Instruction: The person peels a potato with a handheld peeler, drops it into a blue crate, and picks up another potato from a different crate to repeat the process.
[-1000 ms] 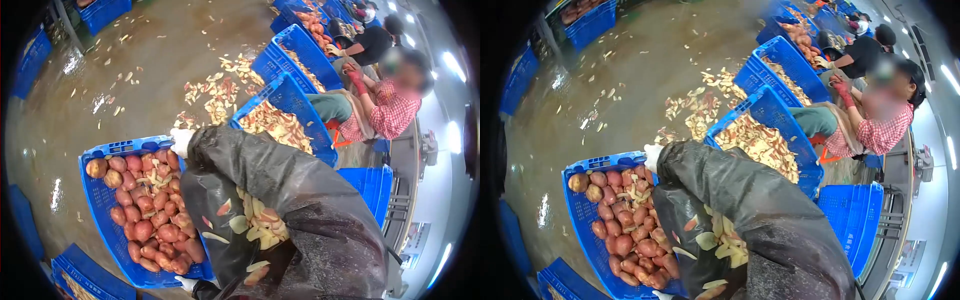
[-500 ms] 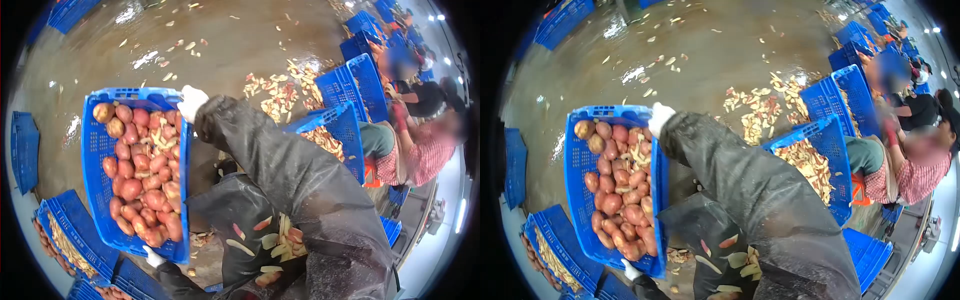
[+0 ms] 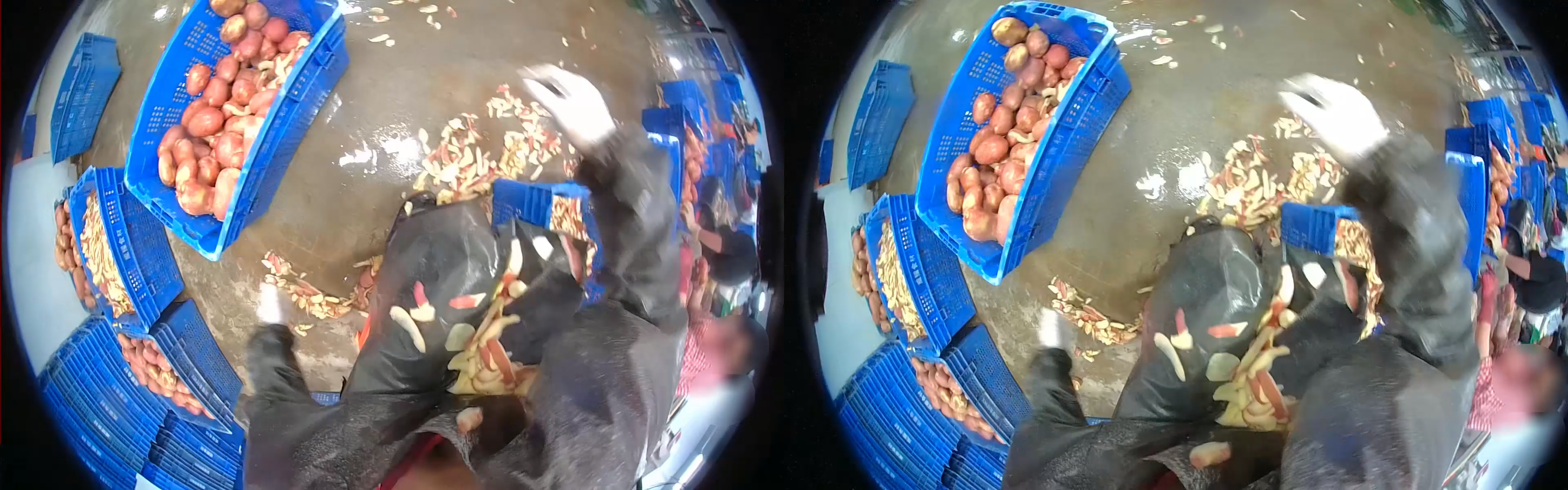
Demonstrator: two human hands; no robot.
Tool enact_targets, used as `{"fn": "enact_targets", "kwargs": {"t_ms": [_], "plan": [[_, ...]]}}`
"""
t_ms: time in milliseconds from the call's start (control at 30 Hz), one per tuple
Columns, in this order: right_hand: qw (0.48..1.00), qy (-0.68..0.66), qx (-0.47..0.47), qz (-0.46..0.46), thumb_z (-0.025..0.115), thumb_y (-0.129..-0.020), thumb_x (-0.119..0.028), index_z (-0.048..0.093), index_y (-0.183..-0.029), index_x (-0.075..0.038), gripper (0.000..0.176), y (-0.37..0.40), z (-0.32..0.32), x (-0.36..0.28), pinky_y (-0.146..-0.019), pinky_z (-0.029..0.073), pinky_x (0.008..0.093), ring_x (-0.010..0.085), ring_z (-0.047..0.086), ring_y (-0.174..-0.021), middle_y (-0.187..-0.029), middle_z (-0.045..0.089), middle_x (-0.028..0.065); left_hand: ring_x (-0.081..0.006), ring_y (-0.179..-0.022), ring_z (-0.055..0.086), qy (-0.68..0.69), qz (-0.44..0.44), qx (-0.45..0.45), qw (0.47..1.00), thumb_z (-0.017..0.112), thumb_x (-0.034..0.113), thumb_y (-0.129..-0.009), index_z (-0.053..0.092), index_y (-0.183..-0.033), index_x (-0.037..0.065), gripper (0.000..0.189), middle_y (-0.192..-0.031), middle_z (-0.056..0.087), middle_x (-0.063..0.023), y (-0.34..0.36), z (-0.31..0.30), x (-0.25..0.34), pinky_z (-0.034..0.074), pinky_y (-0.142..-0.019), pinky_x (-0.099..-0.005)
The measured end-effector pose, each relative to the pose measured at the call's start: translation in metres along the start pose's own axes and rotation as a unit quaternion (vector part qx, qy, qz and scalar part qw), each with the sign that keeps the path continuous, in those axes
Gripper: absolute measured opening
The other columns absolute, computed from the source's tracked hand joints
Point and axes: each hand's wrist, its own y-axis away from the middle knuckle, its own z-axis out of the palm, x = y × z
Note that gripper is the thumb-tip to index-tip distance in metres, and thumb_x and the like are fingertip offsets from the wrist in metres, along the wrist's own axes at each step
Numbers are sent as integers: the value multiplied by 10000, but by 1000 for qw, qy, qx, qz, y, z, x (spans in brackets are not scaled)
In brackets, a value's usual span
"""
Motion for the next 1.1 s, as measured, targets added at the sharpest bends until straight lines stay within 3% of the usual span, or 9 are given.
{"fn": "enact_targets", "kwargs": {"t_ms": [67,167,267,400,533,700,867,1033,1100], "plan": [[995,-35,85,33,592,-891,-231,649,-1002,-28,239,112,-19,59,-715,482,272,165,620,-758,-919,664,107,-112,-902,533,560,-151,-139,803,520,294,-927,575,-1127,109,277,-964,588,-58,19,-111,109,447,-796,-238],[889,-207,88,398,619,-877,-281,622,-966,-36,261,288,-10,89,-416,408,271,93,527,-479,-698,604,46,-113,-884,536,731,-242,-208,603,521,290,-926,576,-1109,107,264,-948,588,-54,37,-195,183,447,-780,-240],[836,-208,101,497,677,-833,-256,625,-925,-20,258,419,54,75,-381,402,295,129,519,-455,-709,602,47,-115,-865,539,718,-244,-234,608,522,287,-926,576,-1092,105,252,-932,588,-50,53,-203,181,448,-763,-242],[796,-284,-14,534,597,-849,-5,624,-1018,-2,172,506,147,56,-812,475,270,126,598,-862,-919,656,60,-117,-840,543,678,-243,-267,640,524,282,-924,576,-1068,102,236,-910,588,-44,62,-203,172,449,-741,-245],[601,-538,13,590,542,-763,172,523,-1177,46,433,469,160,46,-904,463,313,192,581,-1009,-1120,607,130,-118,-815,547,627,-245,-314,669,525,277,-923,577,-1045,99,222,-888,588,-38,48,-197,147,450,-720,-247],[526,-579,11,623,645,-760,85,561,-1074,9,333,426,180,58,-808,497,308,166,606,-904,-1010,642,89,-121,-785,552,588,-241,-359,684,527,271,-922,577,-1016,96,206,-860,588,-31,2,-218,100,451,-692,-250],[636,-393,-125,652,655,-774,11,608,-936,-40,177,408,189,49,-695,512,311,167,618,-785,-900,657,84,-123,-754,557,608,-191,-356,684,529,266,-920,578,-987,92,192,-833,588,-24,-72,-280,69,452,-665,-254],[715,-412,124,551,703,-776,-232,635,-796,-65,181,378,220,7,-498,441,298,135,549,-544,-629,581,22,-126,-723,562,584,-18,-355,730,530,260,-919,578,-958,89,182,-805,588,-17,-174,-310,46,453,-637,-257],[534,-528,142,645,717,-769,-197,626,-829,-68,169,348,197,-8,-473,405,277,107,506,-545,-646,572,11,-127,-710,563,568,45,-348,744,531,257,-918,579,-946,87,179,-794,588,-14,-220,-323,36,453,-626,-258]]}}
